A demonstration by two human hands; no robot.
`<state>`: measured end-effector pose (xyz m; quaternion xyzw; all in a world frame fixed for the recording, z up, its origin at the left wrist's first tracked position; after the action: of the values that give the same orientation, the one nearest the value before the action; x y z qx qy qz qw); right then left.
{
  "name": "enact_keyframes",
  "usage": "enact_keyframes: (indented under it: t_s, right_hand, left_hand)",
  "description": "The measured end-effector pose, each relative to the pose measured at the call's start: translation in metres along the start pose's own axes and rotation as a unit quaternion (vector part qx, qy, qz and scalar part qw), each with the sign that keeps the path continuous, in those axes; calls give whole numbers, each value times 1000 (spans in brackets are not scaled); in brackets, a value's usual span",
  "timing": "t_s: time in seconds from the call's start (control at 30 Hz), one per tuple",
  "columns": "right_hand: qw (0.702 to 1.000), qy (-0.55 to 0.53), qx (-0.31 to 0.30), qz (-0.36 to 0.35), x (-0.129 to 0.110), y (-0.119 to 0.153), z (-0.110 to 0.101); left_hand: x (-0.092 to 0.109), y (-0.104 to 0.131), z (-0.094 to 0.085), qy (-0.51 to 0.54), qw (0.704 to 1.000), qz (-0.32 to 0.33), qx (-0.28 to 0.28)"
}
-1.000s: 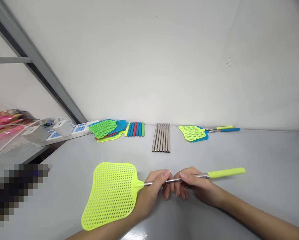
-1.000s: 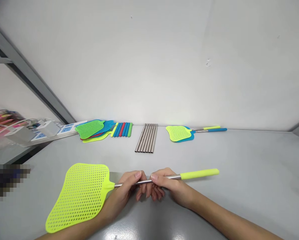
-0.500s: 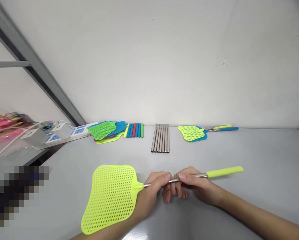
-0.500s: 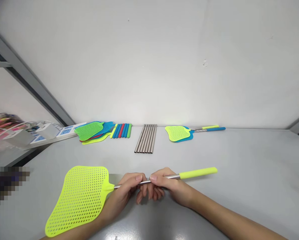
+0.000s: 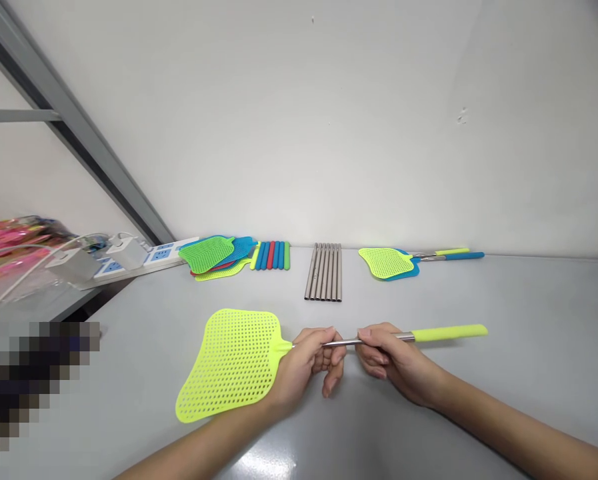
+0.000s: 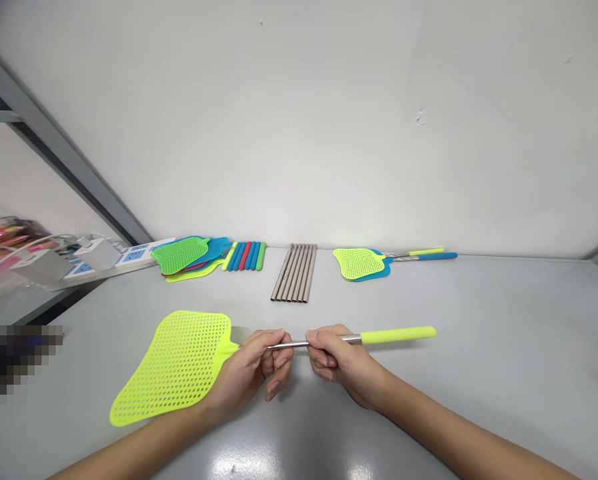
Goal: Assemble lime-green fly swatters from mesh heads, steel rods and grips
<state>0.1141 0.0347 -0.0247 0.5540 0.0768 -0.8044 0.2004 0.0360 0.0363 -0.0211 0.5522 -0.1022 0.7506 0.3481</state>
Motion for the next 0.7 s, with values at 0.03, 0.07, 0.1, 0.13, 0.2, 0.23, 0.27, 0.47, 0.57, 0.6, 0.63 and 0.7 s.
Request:
enact_keyframes:
  t_s: [0.03, 0.07, 0.1, 0.13, 0.2, 0.23, 0.27, 0.47, 0.57, 0.6, 0.63, 0.7]
  right_hand:
    - [1000, -2, -1, 1, 0, 0, 0]
    - [1000, -3, -1, 1, 0, 0, 1]
    - [1000, -5, -2, 1, 0, 0, 1]
    - [1000, -6, -2, 1, -1, 0, 1]
    - [1000, -7, 0, 1, -1, 0, 1]
    - [1000, -7, 2, 2, -1, 0, 1]
    - [1000, -7, 4, 4, -1, 0, 1]
    - [1000, -7, 19, 10, 1, 2, -3]
    - [1000, -12, 18, 11, 2, 3, -4]
    - [1000, -15, 17, 9, 2, 3, -4]
    - [1000, -17, 17, 8, 1, 3, -4]
    - [1000, -20, 18, 5, 1, 3, -4]
  left_hand:
    - [0, 0, -1, 1, 1000, -4, 4]
    - [0, 0, -1, 3, 1000, -6, 8]
    - [0, 1, -2, 6, 1000, -7, 11]
    - [1, 1, -2, 9, 1000, -9, 12]
    - [2, 1, -2, 15, 1000, -12, 11]
    - [2, 1, -2, 17, 1000, -15, 10]
    - [2, 2, -3, 19, 1000, -19, 9]
    - [3, 2, -8, 14, 1000, -20, 19]
    - [3, 2, -11, 13, 1000, -18, 21]
    - [3, 1, -12, 12, 1000, -16, 19]
    - [3, 1, -12, 13, 1000, -13, 17]
    - [4, 1, -14, 15, 1000, -9, 15]
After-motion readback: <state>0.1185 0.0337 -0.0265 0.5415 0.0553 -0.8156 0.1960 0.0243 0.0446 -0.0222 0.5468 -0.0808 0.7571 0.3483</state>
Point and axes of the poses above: each hand's wrist, its own y-axis away from the middle knuckle, its own z-axis out of the palm, x = y × z, the point moved 8 cm from there along -y, towards the middle knuckle, and after that the axes turned 1 degree about -z, right-handed, at the moved point
